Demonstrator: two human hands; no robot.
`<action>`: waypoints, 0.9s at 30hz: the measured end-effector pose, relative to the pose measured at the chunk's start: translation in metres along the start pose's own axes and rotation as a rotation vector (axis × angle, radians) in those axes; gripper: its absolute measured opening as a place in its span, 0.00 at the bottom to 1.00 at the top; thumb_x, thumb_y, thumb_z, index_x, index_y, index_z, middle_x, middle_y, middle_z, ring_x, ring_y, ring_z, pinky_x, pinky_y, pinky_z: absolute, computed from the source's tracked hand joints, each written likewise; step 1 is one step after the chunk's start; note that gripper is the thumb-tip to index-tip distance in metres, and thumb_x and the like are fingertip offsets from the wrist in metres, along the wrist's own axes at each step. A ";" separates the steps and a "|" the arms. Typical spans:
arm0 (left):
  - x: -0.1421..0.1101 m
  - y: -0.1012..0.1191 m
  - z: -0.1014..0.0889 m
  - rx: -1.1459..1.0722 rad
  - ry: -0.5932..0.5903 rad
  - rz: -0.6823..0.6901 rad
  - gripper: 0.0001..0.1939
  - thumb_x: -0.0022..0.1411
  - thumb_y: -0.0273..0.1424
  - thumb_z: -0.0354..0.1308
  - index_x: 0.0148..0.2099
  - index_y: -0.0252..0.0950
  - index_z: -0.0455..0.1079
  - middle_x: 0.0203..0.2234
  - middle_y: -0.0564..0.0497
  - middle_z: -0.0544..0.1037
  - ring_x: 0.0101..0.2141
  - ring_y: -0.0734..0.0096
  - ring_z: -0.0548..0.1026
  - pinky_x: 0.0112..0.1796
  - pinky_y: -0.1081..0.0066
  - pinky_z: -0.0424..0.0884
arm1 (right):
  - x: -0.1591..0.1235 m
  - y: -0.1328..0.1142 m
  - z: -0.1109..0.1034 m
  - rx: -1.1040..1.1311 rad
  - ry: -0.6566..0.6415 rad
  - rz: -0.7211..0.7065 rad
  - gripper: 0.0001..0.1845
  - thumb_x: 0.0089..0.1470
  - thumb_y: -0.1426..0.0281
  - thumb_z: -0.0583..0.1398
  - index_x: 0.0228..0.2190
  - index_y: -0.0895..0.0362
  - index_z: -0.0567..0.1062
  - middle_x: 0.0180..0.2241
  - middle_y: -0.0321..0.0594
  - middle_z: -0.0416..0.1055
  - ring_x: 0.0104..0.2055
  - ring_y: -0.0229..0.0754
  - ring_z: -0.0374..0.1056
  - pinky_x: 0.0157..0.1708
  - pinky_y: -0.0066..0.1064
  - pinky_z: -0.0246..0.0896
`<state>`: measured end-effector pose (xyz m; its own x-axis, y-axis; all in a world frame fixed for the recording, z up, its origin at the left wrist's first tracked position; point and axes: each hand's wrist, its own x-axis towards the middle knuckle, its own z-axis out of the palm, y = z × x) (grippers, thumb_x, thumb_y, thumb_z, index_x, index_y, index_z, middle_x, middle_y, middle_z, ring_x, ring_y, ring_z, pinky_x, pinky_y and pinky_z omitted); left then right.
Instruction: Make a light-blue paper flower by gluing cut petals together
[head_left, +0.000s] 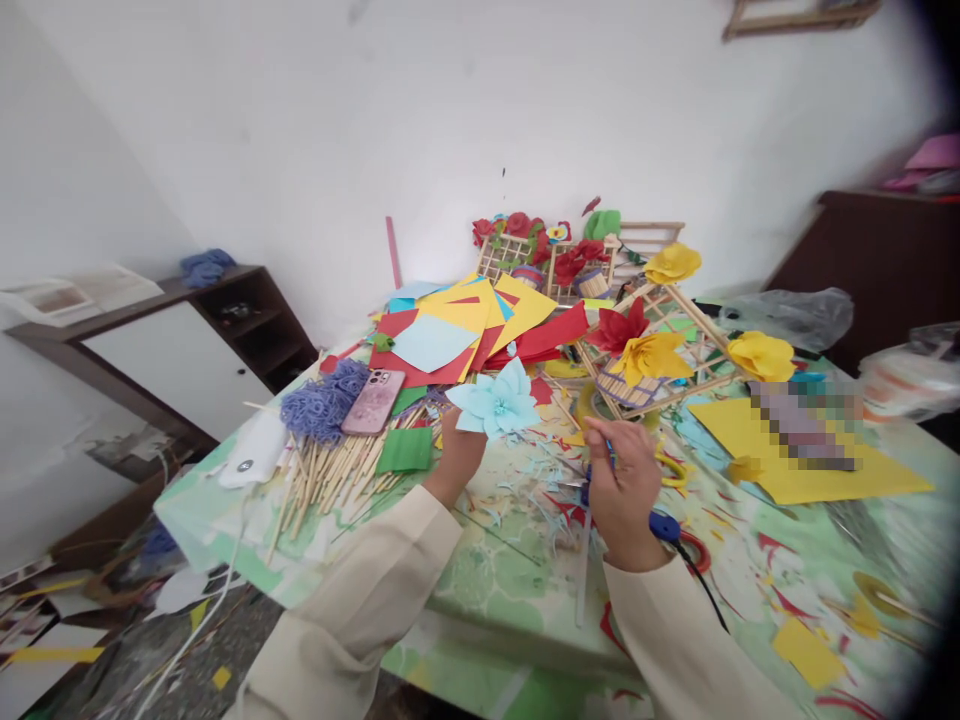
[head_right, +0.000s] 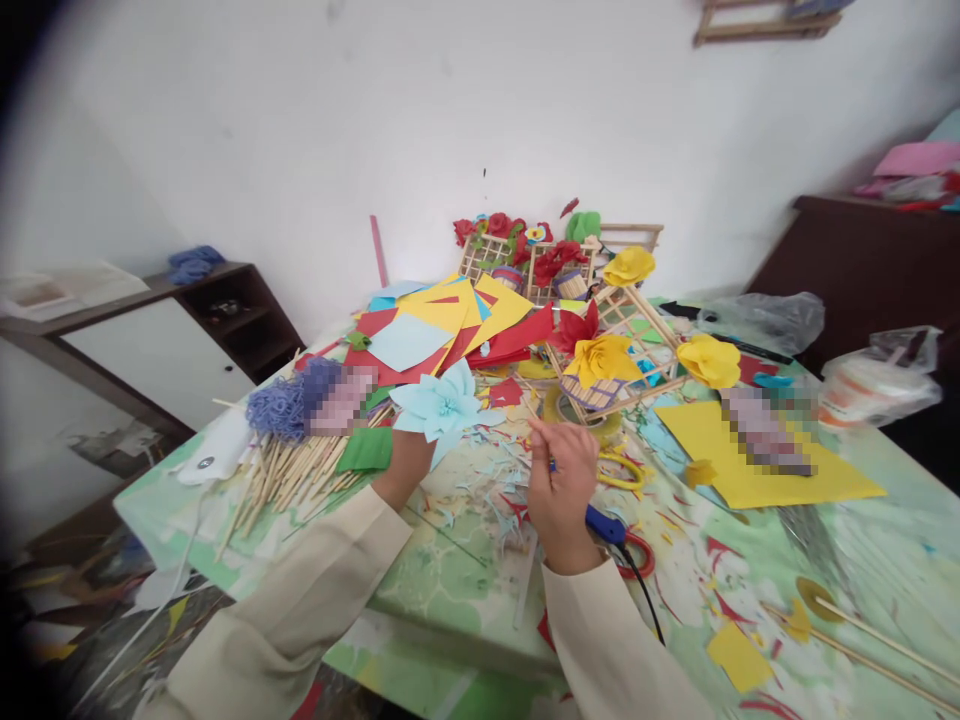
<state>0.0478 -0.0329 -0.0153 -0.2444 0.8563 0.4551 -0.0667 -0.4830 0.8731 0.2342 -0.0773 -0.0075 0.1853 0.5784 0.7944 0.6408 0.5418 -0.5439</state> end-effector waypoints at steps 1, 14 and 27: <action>0.001 -0.001 0.002 -0.016 0.027 -0.008 0.09 0.44 0.34 0.67 0.29 0.38 0.72 0.30 0.51 0.78 0.34 0.66 0.73 0.40 0.63 0.70 | 0.000 0.000 0.000 0.002 -0.012 0.000 0.09 0.57 0.68 0.54 0.34 0.54 0.74 0.30 0.37 0.72 0.37 0.43 0.65 0.40 0.38 0.56; 0.028 -0.009 -0.016 -0.419 0.215 -0.190 0.10 0.39 0.31 0.70 0.26 0.36 0.73 0.24 0.56 0.78 0.29 0.77 0.75 0.39 0.71 0.69 | -0.002 0.003 -0.003 -0.043 -0.145 -0.060 0.16 0.57 0.66 0.50 0.20 0.55 0.65 0.21 0.35 0.63 0.30 0.41 0.59 0.36 0.36 0.49; 0.036 0.004 -0.029 -0.528 0.195 -0.199 0.11 0.42 0.30 0.69 0.29 0.35 0.73 0.23 0.57 0.76 0.26 0.83 0.72 0.30 0.78 0.66 | 0.045 0.004 0.047 -0.549 -0.732 -0.029 0.10 0.56 0.67 0.53 0.29 0.57 0.73 0.30 0.44 0.73 0.38 0.45 0.65 0.37 0.33 0.51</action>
<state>0.0110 -0.0090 -0.0005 -0.3480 0.9143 0.2073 -0.5891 -0.3853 0.7103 0.2103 -0.0203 0.0137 -0.2354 0.9127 0.3341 0.9366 0.3048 -0.1730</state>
